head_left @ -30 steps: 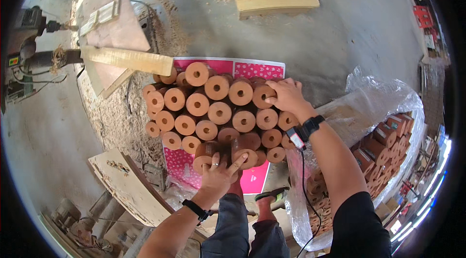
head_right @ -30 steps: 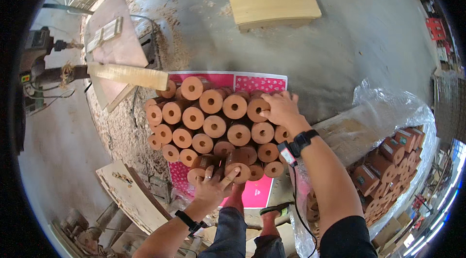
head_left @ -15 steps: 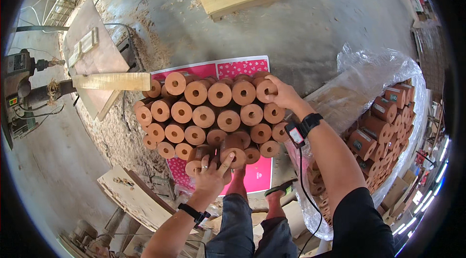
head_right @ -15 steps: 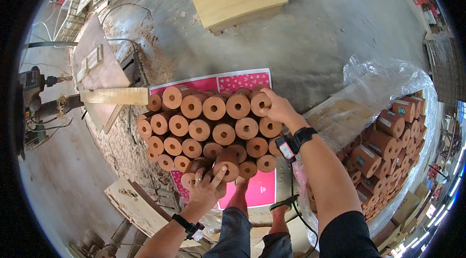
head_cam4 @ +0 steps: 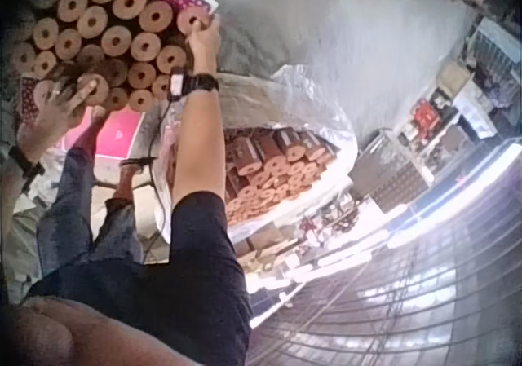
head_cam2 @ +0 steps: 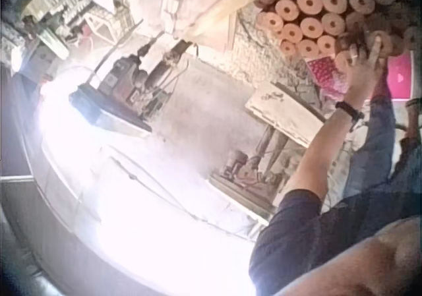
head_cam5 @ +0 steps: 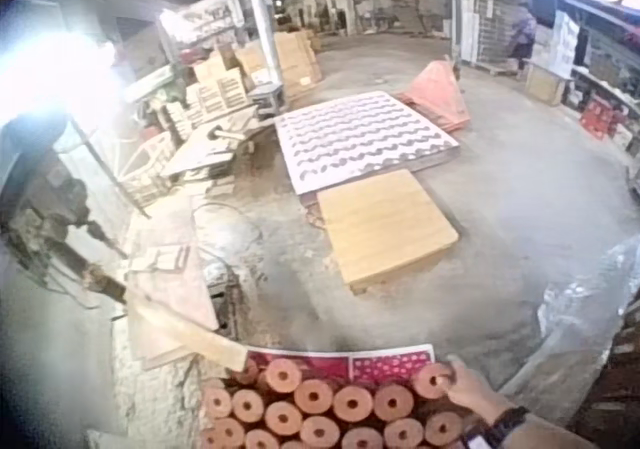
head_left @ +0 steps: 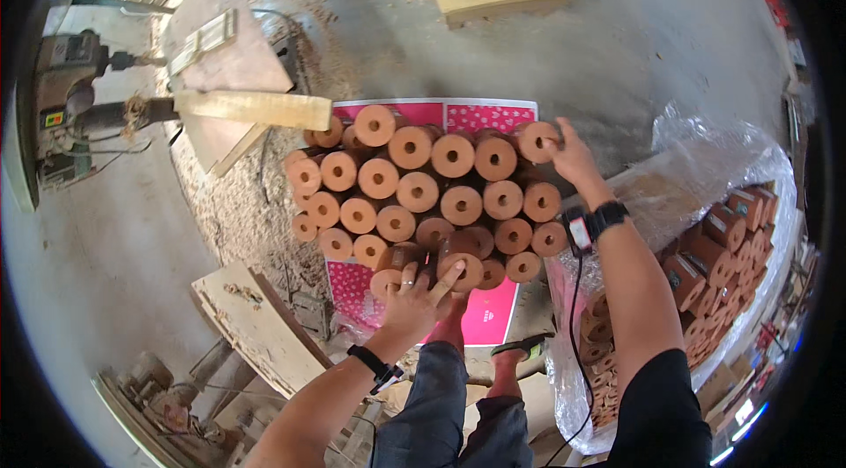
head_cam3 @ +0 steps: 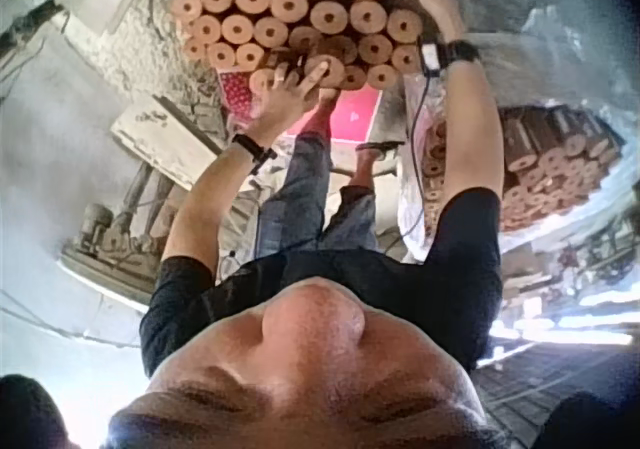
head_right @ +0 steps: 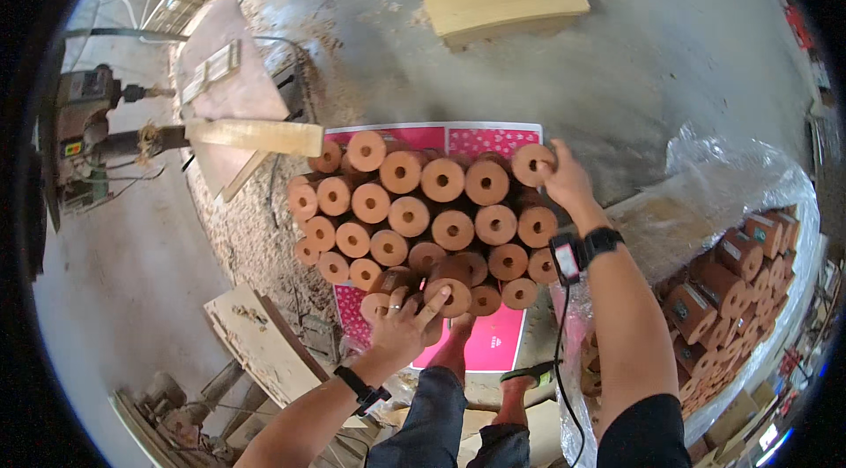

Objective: Sorting and stacking brown cylindrical wooden components from a large bulk container onto a flat surface.

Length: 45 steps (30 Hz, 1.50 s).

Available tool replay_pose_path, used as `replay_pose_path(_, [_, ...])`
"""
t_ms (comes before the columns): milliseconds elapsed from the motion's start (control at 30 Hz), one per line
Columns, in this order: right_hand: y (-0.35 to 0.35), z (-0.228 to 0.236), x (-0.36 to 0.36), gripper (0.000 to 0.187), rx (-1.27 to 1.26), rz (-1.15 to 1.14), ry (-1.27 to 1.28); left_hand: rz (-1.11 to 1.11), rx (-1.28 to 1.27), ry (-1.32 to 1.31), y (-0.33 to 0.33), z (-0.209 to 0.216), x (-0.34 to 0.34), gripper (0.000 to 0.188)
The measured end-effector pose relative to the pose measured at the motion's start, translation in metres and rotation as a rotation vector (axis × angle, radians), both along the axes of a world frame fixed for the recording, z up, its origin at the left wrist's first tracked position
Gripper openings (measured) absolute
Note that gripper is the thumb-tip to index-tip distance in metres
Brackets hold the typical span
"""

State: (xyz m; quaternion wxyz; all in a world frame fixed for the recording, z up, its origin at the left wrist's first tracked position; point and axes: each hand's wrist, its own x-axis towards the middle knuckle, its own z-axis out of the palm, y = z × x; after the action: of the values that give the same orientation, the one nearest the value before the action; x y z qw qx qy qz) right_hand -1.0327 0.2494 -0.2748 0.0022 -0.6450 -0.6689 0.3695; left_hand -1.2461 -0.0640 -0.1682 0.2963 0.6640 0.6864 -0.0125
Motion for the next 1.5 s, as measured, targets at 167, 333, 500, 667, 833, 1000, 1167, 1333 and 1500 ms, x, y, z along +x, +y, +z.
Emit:
replay_pose_path(167, [-0.090, 0.095, -0.071, 0.048, -0.010, 0.199, 0.516, 0.162, 0.015, -0.078, -0.014, 0.018, -0.027, 0.084])
replay_pose_path(333, [-0.189, 0.103, -0.085, 0.077, -0.274, 0.354, 0.117, 0.317, 0.015, -0.144, -0.006, 0.035, -0.044, 0.083])
replay_pose_path(500, [-0.195, 0.099, -0.081, 0.070, -0.405, 0.251, 0.083, 0.147, 0.167, -0.027, -0.004, 0.033, -0.088, 0.064])
replay_pose_path(667, [-0.188, 0.096, -0.075, 0.056, -0.446, 0.255, 0.249, 0.064, 0.135, 0.083, -0.001, 0.014, -0.120, 0.054])
replay_pose_path(833, [-0.189, 0.098, -0.102, 0.054, -0.446, 0.136, 0.446, 0.139, 0.202, 0.045, 0.015, -0.004, -0.128, 0.042])
replay_pose_path(1000, [-0.185, 0.106, -0.134, 0.055, -0.660, -0.137, 0.519, 0.263, 0.203, -0.019, 0.043, -0.006, -0.125, 0.028])
replay_pose_path(1167, [-0.203, 0.099, -0.135, 0.056, -0.684, -0.232, 0.594, 0.260, 0.118, 0.033, 0.049, -0.009, -0.135, 0.035])
replay_pose_path(1333, [-0.251, 0.094, -0.115, 0.061, -0.595, -0.029, 0.444, 0.159, 0.048, 0.044, 0.033, 0.025, -0.141, 0.038])
replay_pose_path(1500, [-0.289, 0.082, -0.110, 0.060, -0.512, -0.079, 0.512, -0.189, 0.057, 0.139, -0.006, 0.048, -0.139, 0.044])
